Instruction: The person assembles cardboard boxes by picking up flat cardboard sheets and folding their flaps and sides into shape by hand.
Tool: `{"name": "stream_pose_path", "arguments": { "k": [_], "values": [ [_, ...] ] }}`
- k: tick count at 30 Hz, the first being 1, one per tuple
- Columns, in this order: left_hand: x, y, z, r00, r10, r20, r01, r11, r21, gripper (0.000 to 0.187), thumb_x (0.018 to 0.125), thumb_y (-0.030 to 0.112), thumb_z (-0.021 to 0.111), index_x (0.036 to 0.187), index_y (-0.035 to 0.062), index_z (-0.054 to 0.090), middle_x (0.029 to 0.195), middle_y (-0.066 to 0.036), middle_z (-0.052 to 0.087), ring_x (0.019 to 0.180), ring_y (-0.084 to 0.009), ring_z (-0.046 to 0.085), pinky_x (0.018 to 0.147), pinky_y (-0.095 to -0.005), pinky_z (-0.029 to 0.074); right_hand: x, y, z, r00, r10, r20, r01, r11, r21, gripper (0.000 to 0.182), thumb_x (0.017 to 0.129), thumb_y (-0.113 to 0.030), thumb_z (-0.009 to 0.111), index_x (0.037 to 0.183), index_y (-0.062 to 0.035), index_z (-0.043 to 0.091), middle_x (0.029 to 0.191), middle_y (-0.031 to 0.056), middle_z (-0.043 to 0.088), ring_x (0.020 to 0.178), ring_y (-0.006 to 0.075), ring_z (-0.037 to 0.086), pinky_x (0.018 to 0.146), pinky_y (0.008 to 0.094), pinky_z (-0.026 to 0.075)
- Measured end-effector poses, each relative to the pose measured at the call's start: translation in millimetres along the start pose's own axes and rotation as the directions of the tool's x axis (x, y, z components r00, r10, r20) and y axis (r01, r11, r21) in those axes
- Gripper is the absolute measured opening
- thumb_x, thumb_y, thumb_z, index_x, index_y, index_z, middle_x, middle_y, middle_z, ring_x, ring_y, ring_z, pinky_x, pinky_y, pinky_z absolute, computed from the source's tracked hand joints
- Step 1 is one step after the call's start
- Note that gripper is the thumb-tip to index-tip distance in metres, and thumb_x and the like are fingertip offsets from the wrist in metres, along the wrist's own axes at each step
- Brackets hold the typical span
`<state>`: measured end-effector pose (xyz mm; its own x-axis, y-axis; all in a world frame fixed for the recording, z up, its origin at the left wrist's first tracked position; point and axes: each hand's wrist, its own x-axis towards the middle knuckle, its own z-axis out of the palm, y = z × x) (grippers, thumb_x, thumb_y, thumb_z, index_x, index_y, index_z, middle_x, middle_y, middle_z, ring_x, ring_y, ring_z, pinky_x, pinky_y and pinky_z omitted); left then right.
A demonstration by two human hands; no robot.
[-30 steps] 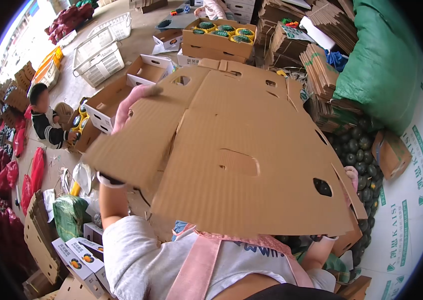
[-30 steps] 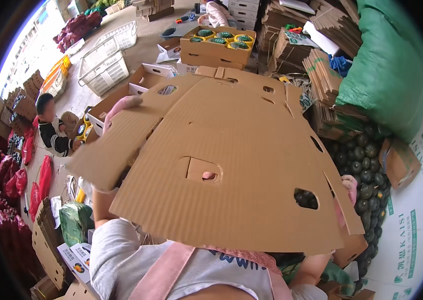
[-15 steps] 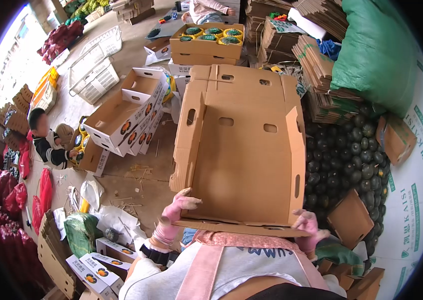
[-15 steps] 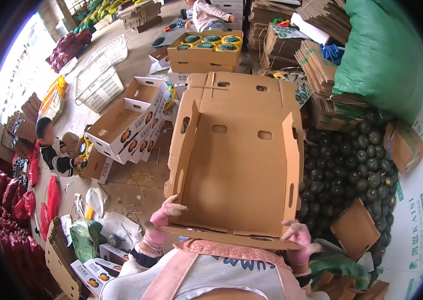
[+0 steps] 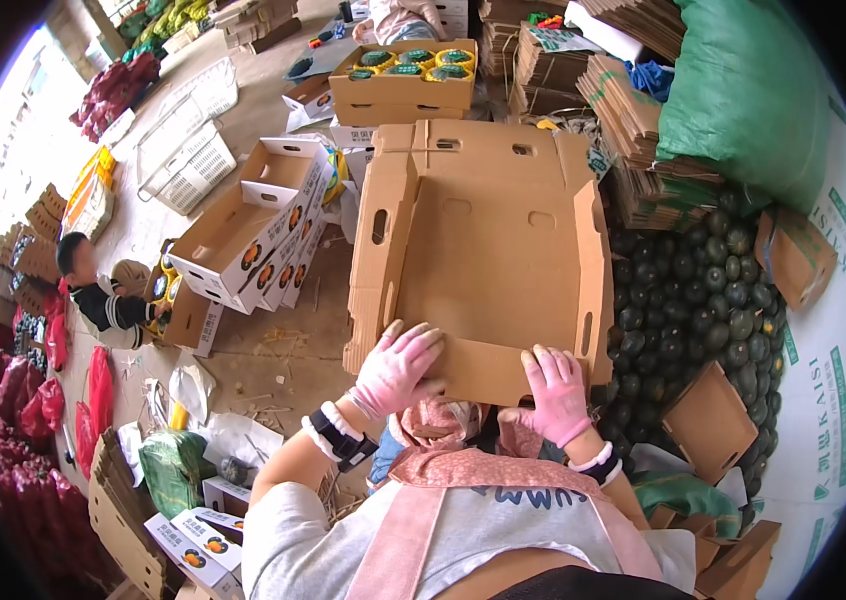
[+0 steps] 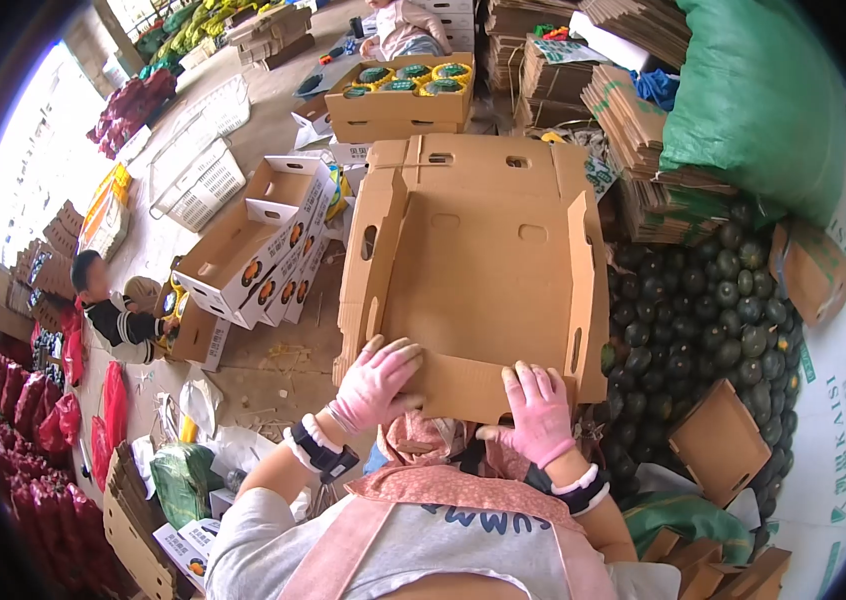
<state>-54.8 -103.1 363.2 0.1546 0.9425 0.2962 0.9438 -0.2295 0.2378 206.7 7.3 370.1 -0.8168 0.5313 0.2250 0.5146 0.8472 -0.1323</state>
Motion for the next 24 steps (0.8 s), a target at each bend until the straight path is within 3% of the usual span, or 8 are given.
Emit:
{"name": "stream_pose_path", "arguments": {
  "k": [6, 8, 11, 13, 15, 18, 22, 24],
  "values": [
    [9.2, 2.8, 7.2, 0.612, 0.1, 0.784, 0.102, 0.974, -0.204, 0.036, 0.073, 0.032, 0.064, 0.1, 0.0089, 0.062, 0.097, -0.013, 0.062, 0.091, -0.0318, 0.059, 0.078, -0.0395, 0.048, -1.5, 31.0, 35.6, 0.723, -0.261, 0.639, 0.089, 0.953, 0.289, 0.038, 0.068, -0.029, 0.066, 0.1, -0.0095, 0.06, 0.1, 0.0137, 0.058, 0.097, 0.0308, 0.056, 0.081, 0.039, 0.048],
    [-8.9, 6.1, 19.5, 0.596, 0.267, 0.757, 0.025, 0.937, -0.35, 0.033, 0.073, 0.031, 0.064, 0.097, 0.008, 0.063, 0.091, -0.014, 0.063, 0.086, -0.0337, 0.06, 0.077, -0.0407, 0.048, -11.3, 18.7, 33.3, 0.549, -0.395, 0.737, 0.034, 0.891, 0.452, 0.042, 0.068, -0.028, 0.065, 0.104, -0.0096, 0.061, 0.1, 0.0156, 0.061, 0.093, 0.0324, 0.059, 0.082, 0.0392, 0.048],
    [-14.7, 10.0, 14.0, 0.526, 0.249, 0.813, 0.107, 0.929, -0.353, 0.043, 0.075, 0.034, 0.063, 0.108, 0.0078, 0.06, 0.102, -0.014, 0.062, 0.095, -0.0326, 0.059, 0.083, -0.039, 0.047, -27.9, 19.2, 44.6, 0.621, -0.389, 0.681, -0.045, 0.849, 0.527, 0.043, 0.071, -0.036, 0.064, 0.104, -0.0084, 0.061, 0.101, 0.0156, 0.062, 0.096, 0.0322, 0.059, 0.084, 0.0396, 0.048],
    [-5.9, -2.6, -1.8, 0.78, 0.264, 0.567, 0.074, 0.861, -0.504, 0.05, 0.073, 0.034, 0.066, 0.114, 0.0064, 0.056, 0.107, -0.015, 0.06, 0.098, -0.0321, 0.058, 0.087, -0.0392, 0.046, -27.6, 29.9, 24.8, 0.668, -0.41, 0.621, -0.061, 0.801, 0.595, 0.047, 0.071, -0.039, 0.064, 0.106, -0.0075, 0.06, 0.1, 0.0155, 0.062, 0.096, 0.0327, 0.059, 0.084, 0.0396, 0.048],
    [18.2, -22.5, -21.3, 0.978, 0.088, 0.188, 0.0, 0.908, -0.42, 0.055, 0.073, 0.031, 0.069, 0.118, 0.0046, 0.053, 0.111, -0.016, 0.058, 0.1, -0.0312, 0.058, 0.088, -0.0389, 0.046, 7.8, 39.4, -29.9, 0.827, -0.084, 0.557, -0.247, 0.835, 0.492, 0.047, 0.071, -0.041, 0.065, 0.102, -0.0063, 0.06, 0.097, 0.0161, 0.062, 0.09, 0.0334, 0.059, 0.078, 0.0402, 0.049],
    [57.4, -65.6, -21.1, 0.896, -0.328, -0.3, 0.268, 0.937, -0.223, 0.055, 0.075, 0.02, 0.071, 0.121, 0.0025, 0.048, 0.107, -0.015, 0.058, 0.098, -0.0282, 0.058, 0.083, -0.0348, 0.049, 27.1, 78.5, -37.4, 0.799, 0.585, -0.138, -0.574, 0.811, 0.115, 0.035, 0.074, -0.031, 0.065, 0.098, -0.0061, 0.057, 0.096, 0.0163, 0.06, 0.08, 0.0355, 0.06, 0.067, 0.0423, 0.049],
    [68.3, -154.1, 54.6, 0.819, -0.479, 0.317, 0.552, 0.503, -0.665, 0.047, 0.082, 0.024, 0.061, 0.119, -0.0025, 0.05, 0.113, -0.016, 0.056, 0.102, -0.0261, 0.056, 0.089, -0.0329, 0.045, 43.9, 129.5, -8.9, 0.764, 0.613, 0.202, -0.638, 0.668, 0.384, 0.026, 0.078, -0.016, 0.06, 0.099, -0.0007, 0.059, 0.1, 0.0191, 0.061, 0.086, 0.0352, 0.06, 0.074, 0.0362, 0.05],
    [62.4, -145.7, 34.2, 0.837, -0.354, 0.417, 0.523, 0.292, -0.801, 0.045, 0.083, 0.021, 0.058, 0.122, -0.0012, 0.051, 0.112, -0.013, 0.056, 0.104, -0.023, 0.054, 0.092, -0.0311, 0.041, 23.1, 135.3, 11.1, 0.927, 0.338, -0.164, -0.259, 0.891, 0.374, 0.024, 0.08, -0.009, 0.057, 0.101, 0.0009, 0.061, 0.091, 0.0173, 0.063, 0.079, 0.0285, 0.062, 0.072, 0.0319, 0.049]
  ]
}}
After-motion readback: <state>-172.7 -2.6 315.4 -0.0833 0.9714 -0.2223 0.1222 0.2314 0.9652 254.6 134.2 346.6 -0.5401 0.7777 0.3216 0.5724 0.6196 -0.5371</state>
